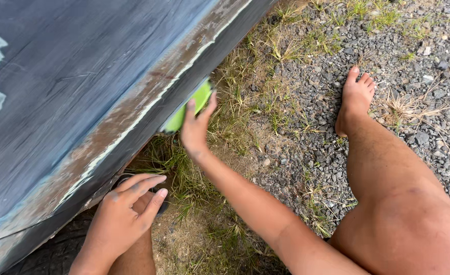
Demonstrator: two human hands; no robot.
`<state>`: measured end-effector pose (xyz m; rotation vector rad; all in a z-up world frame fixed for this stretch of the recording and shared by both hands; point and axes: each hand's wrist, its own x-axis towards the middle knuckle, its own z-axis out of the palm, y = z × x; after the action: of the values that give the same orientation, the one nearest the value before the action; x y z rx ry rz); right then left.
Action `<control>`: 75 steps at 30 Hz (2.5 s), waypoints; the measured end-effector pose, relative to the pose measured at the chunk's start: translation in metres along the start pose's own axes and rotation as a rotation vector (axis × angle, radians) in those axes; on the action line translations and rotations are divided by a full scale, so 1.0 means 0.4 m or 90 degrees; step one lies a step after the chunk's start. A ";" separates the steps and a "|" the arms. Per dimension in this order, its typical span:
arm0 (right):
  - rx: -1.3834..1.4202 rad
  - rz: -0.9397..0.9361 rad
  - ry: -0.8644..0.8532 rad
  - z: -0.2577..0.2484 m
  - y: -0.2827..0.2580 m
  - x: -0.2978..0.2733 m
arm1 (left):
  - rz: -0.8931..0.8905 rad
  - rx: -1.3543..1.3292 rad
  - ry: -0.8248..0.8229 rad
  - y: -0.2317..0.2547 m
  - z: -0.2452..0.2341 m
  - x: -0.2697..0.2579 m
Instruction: The person uses a green sanding block to sand the lower side panel of a dark-colored car. They work along the bottom edge and the area above the rear wheel, smoothing the surface which appears to have primer or filler applied.
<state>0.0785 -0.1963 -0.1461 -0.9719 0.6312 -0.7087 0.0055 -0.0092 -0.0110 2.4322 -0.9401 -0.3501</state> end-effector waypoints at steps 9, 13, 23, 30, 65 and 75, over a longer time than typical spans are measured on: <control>-0.026 0.017 0.029 -0.126 -0.074 0.333 | 0.087 -0.045 0.046 0.029 -0.020 -0.005; 0.190 0.039 0.116 -0.278 -0.152 0.527 | 0.033 -0.048 0.033 0.013 -0.031 -0.037; 0.027 0.268 -0.100 0.002 0.016 -0.200 | 0.080 -0.054 0.055 0.062 -0.027 -0.031; 0.075 0.247 0.033 -0.047 -0.053 0.043 | 0.049 -0.054 0.069 0.060 -0.036 -0.040; 0.065 0.252 0.054 -0.066 -0.172 0.184 | -0.106 -0.139 0.059 0.178 -0.007 0.011; -0.021 0.020 0.007 -0.025 -0.051 -0.008 | 0.029 -0.050 0.096 0.183 -0.009 0.011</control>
<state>0.0638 -0.2066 -0.1316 -0.9870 0.6683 -0.6786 -0.0301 -0.0574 0.0313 2.3248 -0.8976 -0.1810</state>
